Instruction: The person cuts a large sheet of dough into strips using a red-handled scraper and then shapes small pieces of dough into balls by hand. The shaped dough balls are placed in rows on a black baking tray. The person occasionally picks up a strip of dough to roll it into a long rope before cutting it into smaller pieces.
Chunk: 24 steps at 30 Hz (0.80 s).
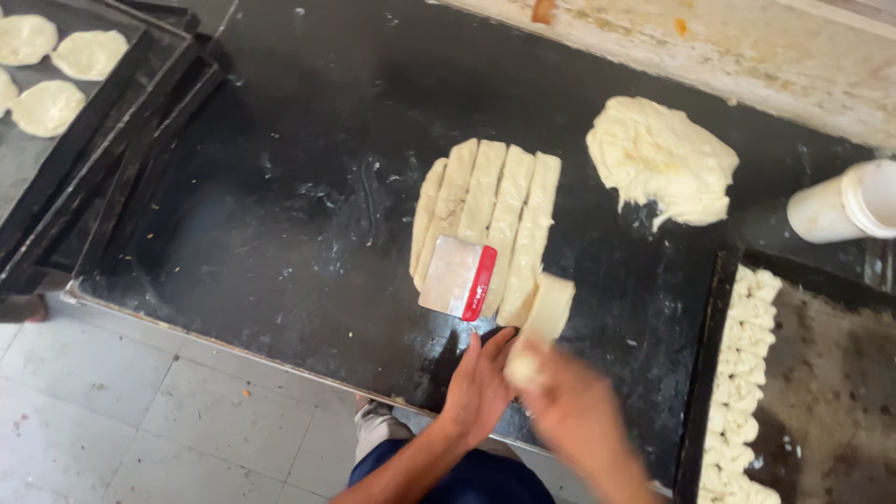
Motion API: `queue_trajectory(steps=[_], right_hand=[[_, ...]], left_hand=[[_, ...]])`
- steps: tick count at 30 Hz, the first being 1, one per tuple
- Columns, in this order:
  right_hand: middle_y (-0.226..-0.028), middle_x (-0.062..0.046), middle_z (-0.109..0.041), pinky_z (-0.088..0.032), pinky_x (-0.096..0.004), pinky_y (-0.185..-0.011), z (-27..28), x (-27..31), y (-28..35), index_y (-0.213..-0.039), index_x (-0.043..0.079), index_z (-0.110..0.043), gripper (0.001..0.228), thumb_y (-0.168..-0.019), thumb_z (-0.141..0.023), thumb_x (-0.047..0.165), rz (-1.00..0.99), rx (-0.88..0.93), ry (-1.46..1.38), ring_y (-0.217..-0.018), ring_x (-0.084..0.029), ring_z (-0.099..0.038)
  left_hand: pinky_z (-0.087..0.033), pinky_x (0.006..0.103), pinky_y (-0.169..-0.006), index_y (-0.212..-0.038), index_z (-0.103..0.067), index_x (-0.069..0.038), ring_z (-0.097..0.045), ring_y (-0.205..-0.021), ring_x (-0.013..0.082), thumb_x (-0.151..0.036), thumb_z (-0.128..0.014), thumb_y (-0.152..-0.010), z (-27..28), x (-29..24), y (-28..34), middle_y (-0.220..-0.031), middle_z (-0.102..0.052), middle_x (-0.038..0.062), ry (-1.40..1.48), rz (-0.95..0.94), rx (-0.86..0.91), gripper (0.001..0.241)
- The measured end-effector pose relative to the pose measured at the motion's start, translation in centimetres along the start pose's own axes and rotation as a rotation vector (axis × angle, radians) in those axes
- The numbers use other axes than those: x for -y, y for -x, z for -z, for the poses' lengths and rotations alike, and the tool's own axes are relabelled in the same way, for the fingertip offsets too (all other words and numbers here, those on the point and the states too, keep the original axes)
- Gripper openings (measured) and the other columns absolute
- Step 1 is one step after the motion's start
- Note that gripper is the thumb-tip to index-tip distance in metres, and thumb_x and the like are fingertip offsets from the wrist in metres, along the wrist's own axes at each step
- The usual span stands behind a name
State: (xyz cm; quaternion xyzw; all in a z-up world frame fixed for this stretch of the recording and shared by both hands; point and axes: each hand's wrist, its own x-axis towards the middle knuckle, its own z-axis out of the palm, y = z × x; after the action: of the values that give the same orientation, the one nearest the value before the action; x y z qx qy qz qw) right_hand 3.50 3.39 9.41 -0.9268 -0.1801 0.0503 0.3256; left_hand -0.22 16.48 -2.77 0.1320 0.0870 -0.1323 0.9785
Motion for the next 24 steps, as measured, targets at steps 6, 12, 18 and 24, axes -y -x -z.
queue_trajectory(steps=[6, 12, 18, 24], right_hand=[[-0.110, -0.014, -0.076, -0.060, -0.035, -0.084, -1.7, -1.2, 4.5, -0.109, 0.002, -0.072, 0.048, -0.070, -0.090, 0.025, 0.031, -0.113, -0.258, -0.096, -0.027, -0.076], [-0.109, -0.012, -0.076, -0.060, -0.032, -0.082, -0.7, -11.8, 0.9, -0.116, -0.001, -0.071, 0.041, -0.081, -0.082, 0.018, -0.322, -0.188, -0.338, -0.095, -0.019, -0.074], [-0.095, -0.012, -0.073, -0.056, -0.034, -0.074, -6.6, -11.5, 0.6, -0.114, 0.002, -0.072, 0.037, -0.085, -0.082, 0.022, -0.381, -0.068, -0.092, -0.083, -0.023, -0.070], [-0.092, -0.006, -0.062, -0.054, -0.034, -0.071, -11.8, -6.7, 1.3, -0.093, 0.001, -0.068, 0.029, -0.082, -0.088, 0.019, -0.391, 0.060, -0.111, -0.078, -0.021, -0.064]], left_hand=[[-0.033, 0.0446, -0.123, -0.158, -0.030, 0.000, -0.044, -0.144, 0.0231, -0.065, -0.034, -0.101, -0.5, -0.7, 2.2, -0.159, -0.043, 0.012, 0.262, 0.085, 0.009, 0.087], [-0.031, 0.0469, -0.120, -0.156, -0.030, 0.003, -0.040, -0.146, 0.0253, -0.068, -0.038, -0.096, 2.2, -5.4, 12.9, -0.161, -0.038, 0.014, 0.298, 0.187, -0.159, 0.093], [-0.034, 0.0456, -0.119, -0.156, -0.029, 0.000, -0.038, -0.146, 0.0263, -0.071, -0.034, -0.096, 6.8, -12.5, 16.9, -0.161, -0.038, 0.014, 0.145, 0.312, -0.102, 0.093], [-0.036, 0.0446, -0.118, -0.157, -0.032, 0.000, -0.044, -0.142, 0.0262, -0.073, -0.029, -0.095, 6.3, -16.0, 15.0, -0.157, -0.044, 0.014, -0.012, 0.470, -0.145, 0.096]])
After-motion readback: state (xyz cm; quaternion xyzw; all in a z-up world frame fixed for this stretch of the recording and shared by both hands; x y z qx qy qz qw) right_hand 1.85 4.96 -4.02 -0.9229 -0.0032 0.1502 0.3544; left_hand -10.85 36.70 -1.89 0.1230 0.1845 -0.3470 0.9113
